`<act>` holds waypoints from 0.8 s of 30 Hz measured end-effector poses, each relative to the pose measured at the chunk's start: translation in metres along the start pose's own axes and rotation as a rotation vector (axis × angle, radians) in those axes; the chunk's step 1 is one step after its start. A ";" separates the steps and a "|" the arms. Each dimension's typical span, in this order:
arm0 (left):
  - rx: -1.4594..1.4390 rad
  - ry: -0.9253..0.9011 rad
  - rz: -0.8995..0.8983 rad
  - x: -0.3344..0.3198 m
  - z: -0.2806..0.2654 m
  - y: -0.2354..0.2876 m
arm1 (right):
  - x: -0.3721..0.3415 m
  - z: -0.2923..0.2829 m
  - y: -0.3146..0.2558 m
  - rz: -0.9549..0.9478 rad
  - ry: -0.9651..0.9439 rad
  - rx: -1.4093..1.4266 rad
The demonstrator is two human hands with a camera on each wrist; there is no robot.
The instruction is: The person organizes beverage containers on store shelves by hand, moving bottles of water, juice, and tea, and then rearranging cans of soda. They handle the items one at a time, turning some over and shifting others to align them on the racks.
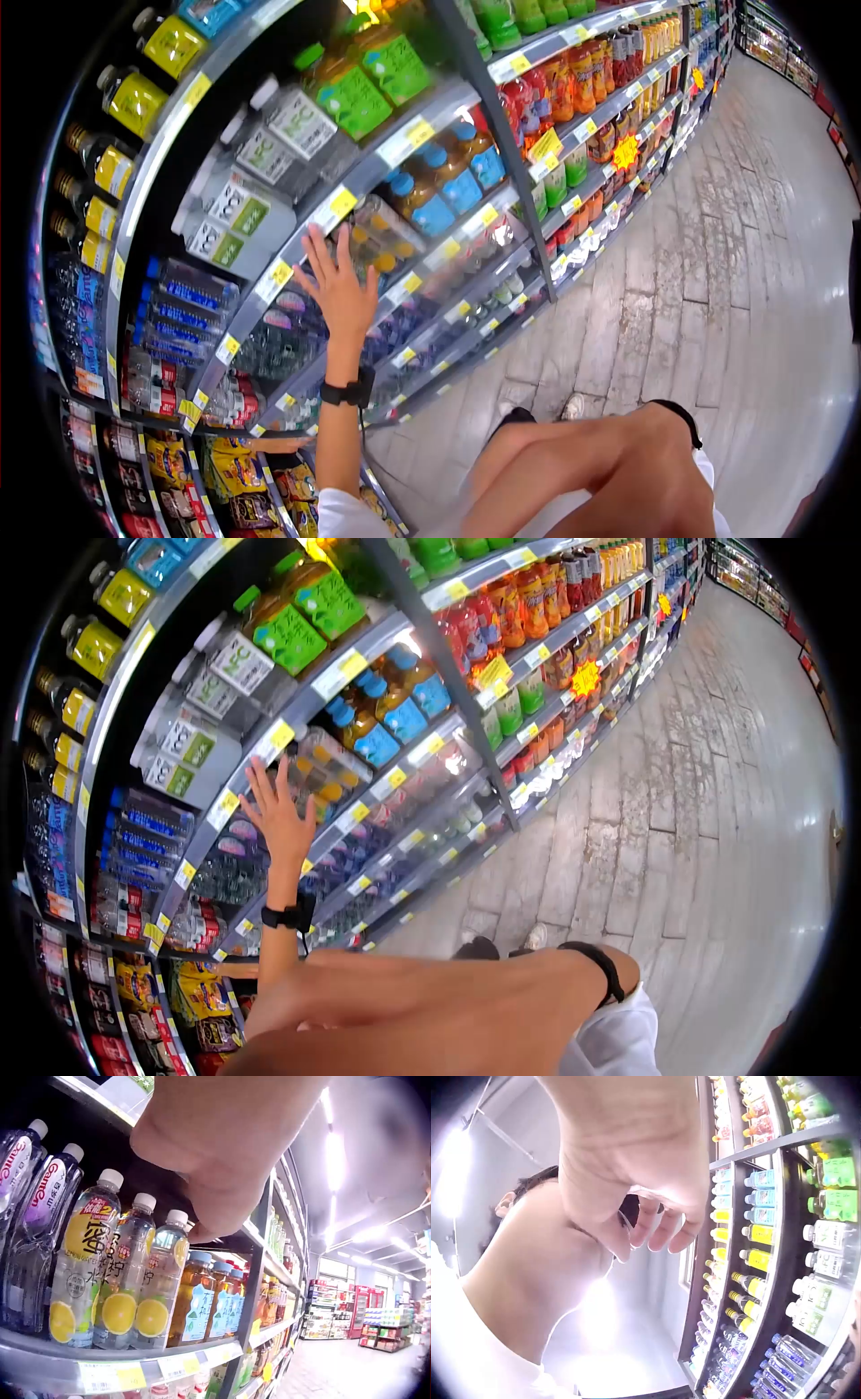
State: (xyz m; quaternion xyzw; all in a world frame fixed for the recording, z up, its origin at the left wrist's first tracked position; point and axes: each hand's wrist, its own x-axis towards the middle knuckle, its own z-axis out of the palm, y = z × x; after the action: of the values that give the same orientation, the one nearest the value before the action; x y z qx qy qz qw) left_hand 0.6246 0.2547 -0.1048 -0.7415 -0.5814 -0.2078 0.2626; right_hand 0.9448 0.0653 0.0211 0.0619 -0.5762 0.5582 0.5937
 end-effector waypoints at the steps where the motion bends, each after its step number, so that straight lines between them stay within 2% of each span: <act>1: 0.001 0.015 0.007 0.003 0.004 0.001 | -0.001 -0.004 -0.003 0.021 0.006 0.008; 4: 0.045 0.003 -0.020 0.001 0.007 0.002 | 0.003 -0.014 -0.009 0.103 0.046 0.066; 7: 0.082 -0.015 -0.044 0.000 0.011 0.002 | 0.007 -0.015 -0.015 0.273 0.146 0.092; 9: 0.081 0.013 -0.066 0.002 0.016 0.005 | 0.012 -0.018 -0.011 0.331 0.237 -0.005; 11: 0.030 0.051 -0.090 0.002 0.019 0.006 | 0.041 -0.057 0.025 -0.153 0.005 -0.289; 13: -0.015 0.046 -0.113 0.003 0.015 0.010 | 0.072 -0.078 0.038 -0.107 -0.061 -0.682; 15: 0.037 0.063 -0.089 0.000 0.023 0.004 | 0.107 -0.092 0.060 -0.180 -0.114 -1.045; 19: 0.020 0.083 -0.111 -0.001 0.021 0.000 | 0.163 -0.126 0.091 -0.222 -0.128 -1.246; 22: 0.002 0.078 -0.084 -0.006 0.022 -0.005 | 0.181 -0.159 0.101 -0.275 -0.007 -1.365; 24: -0.015 0.084 -0.094 -0.005 0.019 -0.004 | 0.187 -0.184 0.115 -0.117 0.229 -1.307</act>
State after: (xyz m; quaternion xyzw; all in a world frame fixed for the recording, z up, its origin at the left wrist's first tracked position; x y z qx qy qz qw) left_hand 0.6195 0.2641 -0.1223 -0.7061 -0.6024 -0.2552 0.2711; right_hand 0.9205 0.3504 0.0359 -0.3395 -0.7251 0.0639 0.5957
